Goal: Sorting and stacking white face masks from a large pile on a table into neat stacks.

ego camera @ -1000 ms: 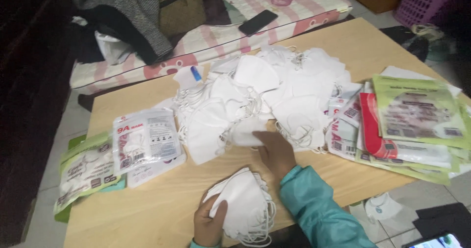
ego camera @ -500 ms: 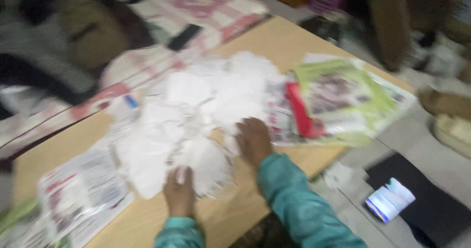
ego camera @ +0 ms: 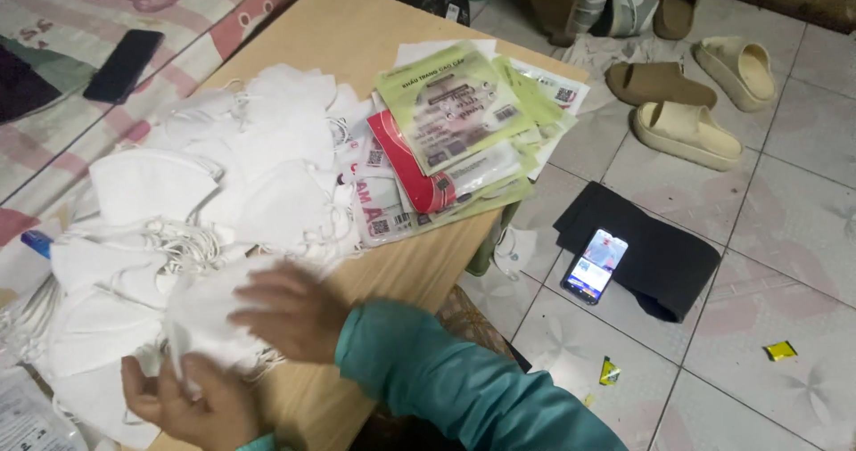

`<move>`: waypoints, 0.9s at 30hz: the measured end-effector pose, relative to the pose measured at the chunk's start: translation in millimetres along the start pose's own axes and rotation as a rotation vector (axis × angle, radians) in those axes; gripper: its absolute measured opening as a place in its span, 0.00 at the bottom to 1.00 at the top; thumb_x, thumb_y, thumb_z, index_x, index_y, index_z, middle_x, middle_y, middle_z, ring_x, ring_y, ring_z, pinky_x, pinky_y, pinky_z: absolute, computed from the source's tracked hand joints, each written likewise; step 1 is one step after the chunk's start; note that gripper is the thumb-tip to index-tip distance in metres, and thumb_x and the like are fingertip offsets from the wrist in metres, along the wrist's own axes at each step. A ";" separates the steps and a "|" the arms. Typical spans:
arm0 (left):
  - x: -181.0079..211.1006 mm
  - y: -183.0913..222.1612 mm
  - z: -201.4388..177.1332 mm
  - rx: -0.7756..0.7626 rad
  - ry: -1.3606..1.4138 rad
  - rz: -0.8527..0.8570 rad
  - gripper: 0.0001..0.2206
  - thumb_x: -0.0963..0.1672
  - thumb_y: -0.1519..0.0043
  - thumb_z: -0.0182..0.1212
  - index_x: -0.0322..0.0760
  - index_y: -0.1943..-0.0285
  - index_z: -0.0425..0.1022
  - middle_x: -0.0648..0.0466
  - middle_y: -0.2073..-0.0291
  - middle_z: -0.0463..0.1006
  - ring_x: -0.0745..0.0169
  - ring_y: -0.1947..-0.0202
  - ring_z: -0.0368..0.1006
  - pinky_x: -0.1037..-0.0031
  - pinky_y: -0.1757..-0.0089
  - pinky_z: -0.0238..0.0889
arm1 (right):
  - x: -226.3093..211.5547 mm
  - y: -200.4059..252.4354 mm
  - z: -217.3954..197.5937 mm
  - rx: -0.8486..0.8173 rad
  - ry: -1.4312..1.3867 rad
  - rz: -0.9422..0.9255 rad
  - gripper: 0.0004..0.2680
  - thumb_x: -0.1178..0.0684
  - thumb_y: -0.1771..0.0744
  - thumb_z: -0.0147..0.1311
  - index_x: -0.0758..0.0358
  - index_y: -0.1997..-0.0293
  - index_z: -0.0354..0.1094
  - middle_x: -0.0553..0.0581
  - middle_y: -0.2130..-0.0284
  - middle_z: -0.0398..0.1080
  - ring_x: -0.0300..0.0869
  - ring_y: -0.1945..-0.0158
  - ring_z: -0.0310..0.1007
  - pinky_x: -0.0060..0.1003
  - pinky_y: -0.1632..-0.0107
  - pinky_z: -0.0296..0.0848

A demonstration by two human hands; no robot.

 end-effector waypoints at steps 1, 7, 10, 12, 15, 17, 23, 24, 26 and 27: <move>10.1 -1.6 -6.2 0.034 0.009 0.004 0.13 0.35 0.28 0.46 0.08 0.41 0.69 0.28 0.30 0.58 0.30 0.33 0.61 0.52 0.41 0.64 | -9.4 4.2 10.2 -0.101 -0.097 -0.021 0.08 0.57 0.31 0.54 0.62 0.47 0.73 0.64 0.44 0.73 0.55 0.35 0.68 0.55 0.28 0.67; -67.2 15.6 -6.1 -0.089 0.758 -0.556 0.16 0.41 0.29 0.46 0.30 0.33 0.64 0.46 0.49 0.77 0.69 0.61 0.79 0.94 0.66 0.75 | -18.3 15.6 19.3 -0.120 -0.216 -0.035 0.06 0.64 0.34 0.55 0.63 0.55 0.70 0.59 0.46 0.70 0.53 0.37 0.67 0.51 0.33 0.65; -66.8 21.8 -9.0 -0.171 0.763 -0.621 0.21 0.44 0.26 0.42 0.34 0.24 0.56 0.44 0.42 0.75 0.60 0.54 0.80 0.87 0.63 0.77 | -22.2 25.6 23.2 -0.153 -0.178 -0.024 0.04 0.59 0.33 0.54 0.63 0.56 0.72 0.58 0.47 0.73 0.52 0.37 0.69 0.53 0.30 0.62; -83.0 31.1 -10.8 -0.151 0.646 -0.545 0.19 0.42 0.25 0.44 0.29 0.26 0.57 0.40 0.42 0.73 0.55 0.50 0.75 0.77 0.55 0.73 | -27.0 34.4 25.9 -0.192 -0.216 -0.020 0.06 0.58 0.33 0.55 0.62 0.54 0.72 0.59 0.46 0.72 0.52 0.37 0.69 0.57 0.28 0.62; -73.1 37.8 -19.6 -0.112 0.482 -0.487 0.15 0.37 0.27 0.50 0.24 0.32 0.63 0.38 0.46 0.73 0.53 0.49 0.74 0.72 0.48 0.70 | -39.9 38.6 18.6 -0.222 -0.249 -0.037 0.07 0.56 0.33 0.56 0.62 0.53 0.74 0.60 0.45 0.73 0.51 0.38 0.69 0.60 0.26 0.62; -60.6 38.9 -24.2 -0.091 0.436 -0.498 0.14 0.35 0.31 0.54 0.24 0.35 0.68 0.41 0.48 0.77 0.57 0.51 0.76 0.78 0.49 0.71 | -46.4 35.4 9.5 -0.211 -0.244 -0.065 0.07 0.55 0.33 0.56 0.64 0.55 0.75 0.60 0.46 0.74 0.50 0.38 0.69 0.58 0.26 0.62; -54.3 47.1 -29.2 -0.066 0.878 -0.604 0.20 0.35 0.35 0.49 0.28 0.32 0.65 0.44 0.42 0.75 0.56 0.44 0.76 0.74 0.40 0.72 | -40.5 20.7 -16.5 -0.118 -0.262 0.056 0.12 0.46 0.33 0.54 0.62 0.49 0.72 0.63 0.47 0.72 0.56 0.38 0.70 0.62 0.31 0.62; -53.1 47.8 -31.4 -0.109 0.878 -0.608 0.23 0.36 0.35 0.48 0.27 0.28 0.61 0.41 0.41 0.74 0.54 0.46 0.77 0.76 0.45 0.74 | -29.2 22.4 -17.4 -0.081 -0.348 0.218 0.16 0.46 0.33 0.53 0.64 0.42 0.65 0.68 0.41 0.67 0.59 0.35 0.65 0.61 0.30 0.61; -66.1 54.5 -37.2 -0.147 0.876 -0.612 0.26 0.37 0.35 0.47 0.26 0.24 0.57 0.38 0.39 0.73 0.51 0.47 0.77 0.77 0.49 0.76 | -16.3 27.6 -16.2 -0.052 -0.438 0.380 0.21 0.47 0.34 0.52 0.67 0.35 0.58 0.74 0.36 0.61 0.62 0.32 0.61 0.60 0.30 0.61; -80.7 61.2 -38.5 -0.178 0.830 -0.625 0.25 0.37 0.34 0.47 0.23 0.26 0.58 0.37 0.42 0.74 0.50 0.50 0.78 0.79 0.51 0.75 | -10.3 31.1 -16.1 -0.015 -0.533 0.440 0.21 0.51 0.35 0.57 0.68 0.36 0.59 0.72 0.41 0.65 0.58 0.40 0.68 0.54 0.37 0.70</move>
Point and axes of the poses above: each hand's wrist, its own y-axis away from the middle knuckle, its own z-axis out of the palm, x = y × z, the point moved 7 cm from there along -y, towards the middle knuckle
